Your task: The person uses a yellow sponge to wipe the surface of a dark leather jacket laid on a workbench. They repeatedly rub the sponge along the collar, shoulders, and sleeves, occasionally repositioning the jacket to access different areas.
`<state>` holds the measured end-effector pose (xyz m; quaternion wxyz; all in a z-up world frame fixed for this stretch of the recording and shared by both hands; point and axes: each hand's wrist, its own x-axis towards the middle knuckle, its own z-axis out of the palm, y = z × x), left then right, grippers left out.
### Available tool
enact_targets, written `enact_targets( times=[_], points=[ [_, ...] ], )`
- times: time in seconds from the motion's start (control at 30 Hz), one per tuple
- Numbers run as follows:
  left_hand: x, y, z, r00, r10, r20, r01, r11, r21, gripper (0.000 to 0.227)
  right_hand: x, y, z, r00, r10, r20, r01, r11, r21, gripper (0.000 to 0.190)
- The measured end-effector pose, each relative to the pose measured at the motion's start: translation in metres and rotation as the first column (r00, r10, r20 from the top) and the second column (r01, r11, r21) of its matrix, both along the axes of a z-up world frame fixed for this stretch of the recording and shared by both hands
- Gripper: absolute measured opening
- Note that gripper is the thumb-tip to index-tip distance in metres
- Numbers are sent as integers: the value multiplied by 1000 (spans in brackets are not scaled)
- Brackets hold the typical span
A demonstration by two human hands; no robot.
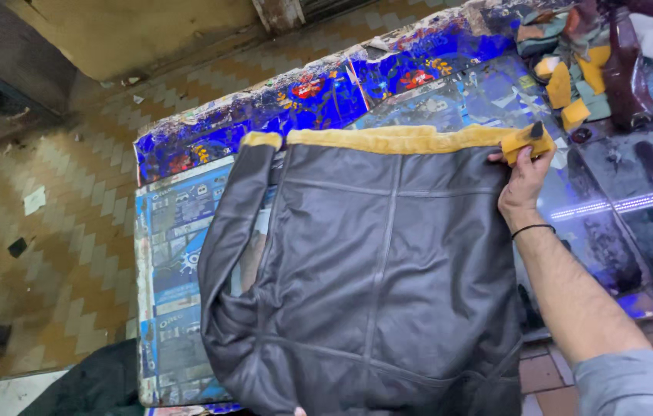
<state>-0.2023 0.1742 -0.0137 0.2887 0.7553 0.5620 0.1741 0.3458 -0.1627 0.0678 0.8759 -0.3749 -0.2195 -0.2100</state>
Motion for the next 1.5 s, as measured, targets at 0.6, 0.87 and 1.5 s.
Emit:
enact_targets(
  times=[0.6, 0.87, 1.5],
  points=[
    [64, -193, 96, 868, -497, -15, 496, 868, -18, 36, -78, -56, -89, 984, -179, -2, 172, 949, -264, 51],
    [181, -7, 111, 960, -274, -54, 243, 724, 646, 64, -74, -57, -77, 986, -169, 5, 165, 960, -226, 51],
    [204, -78, 52, 745, -628, -222, 557, 405, 725, 45, -117, -115, -58, 991, 26, -132, -29, 999, -23, 41]
  ],
)
